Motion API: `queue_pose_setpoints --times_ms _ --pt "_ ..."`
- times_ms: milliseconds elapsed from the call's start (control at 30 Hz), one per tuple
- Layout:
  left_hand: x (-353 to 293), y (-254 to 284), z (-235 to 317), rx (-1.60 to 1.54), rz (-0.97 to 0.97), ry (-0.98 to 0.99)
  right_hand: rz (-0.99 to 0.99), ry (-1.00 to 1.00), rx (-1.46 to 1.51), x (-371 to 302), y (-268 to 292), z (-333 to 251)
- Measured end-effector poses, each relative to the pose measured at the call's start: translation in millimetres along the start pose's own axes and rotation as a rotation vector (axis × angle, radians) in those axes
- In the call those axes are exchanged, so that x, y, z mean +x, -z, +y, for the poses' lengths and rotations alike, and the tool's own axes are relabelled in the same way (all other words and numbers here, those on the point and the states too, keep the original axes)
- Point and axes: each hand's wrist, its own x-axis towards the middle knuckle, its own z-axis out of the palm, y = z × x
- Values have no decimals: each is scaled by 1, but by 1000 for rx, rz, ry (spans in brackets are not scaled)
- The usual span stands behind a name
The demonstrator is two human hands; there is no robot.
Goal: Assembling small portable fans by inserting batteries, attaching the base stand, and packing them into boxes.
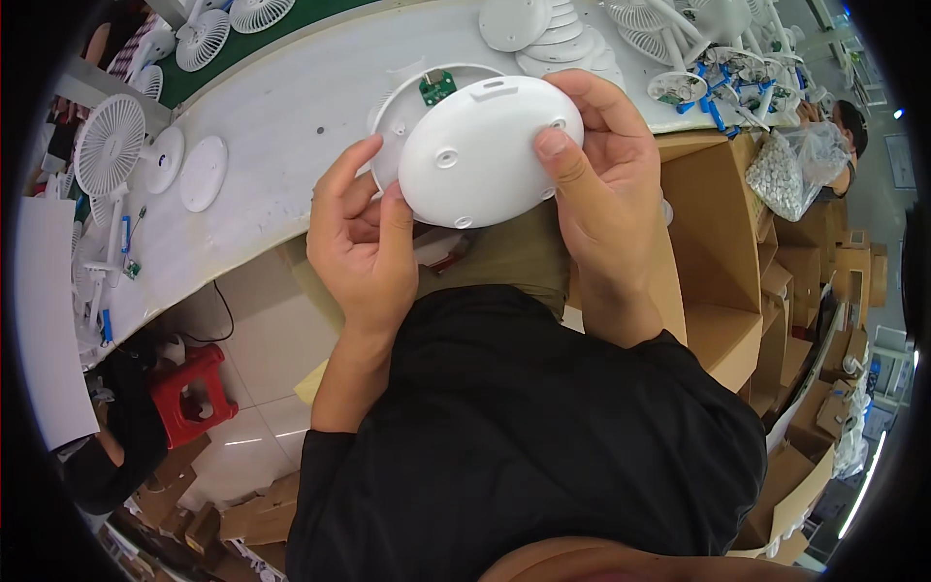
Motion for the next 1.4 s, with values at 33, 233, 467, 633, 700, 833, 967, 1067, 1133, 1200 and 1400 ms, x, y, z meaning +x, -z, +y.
queue_pose_setpoints --times_ms 33,233,467,633,700,833,967,1067,1133,1200,1400 --pt "0 1 1 4 3 1 -3 -3 3 1 -2 1" --pt "-5 12 -1 17 -107 50 22 -111 -85 3 -12 14" --pt "-2 26 18 45 -153 35 -47 50 -90 1 -20 22" --pt "-19 24 7 156 -123 41 -145 101 -30 -4 -11 38" --pt "-22 24 4 163 -106 47 -168 98 -10 -6 -9 41" --pt "-22 25 6 123 -129 82 -228 83 -128 -14 -4 46" --pt "-23 25 6 82 -145 116 -216 121 -92 -17 -3 58" --pt "-23 27 2 94 -148 106 -210 142 -61 -19 -4 63" --pt "-22 29 -1 135 -148 63 -206 157 -23 -20 -4 65" --pt "-21 31 -1 156 -153 43 -199 165 -3 -20 -4 64" --pt "-17 35 9 103 -117 57 -282 159 -60 -15 -9 55"
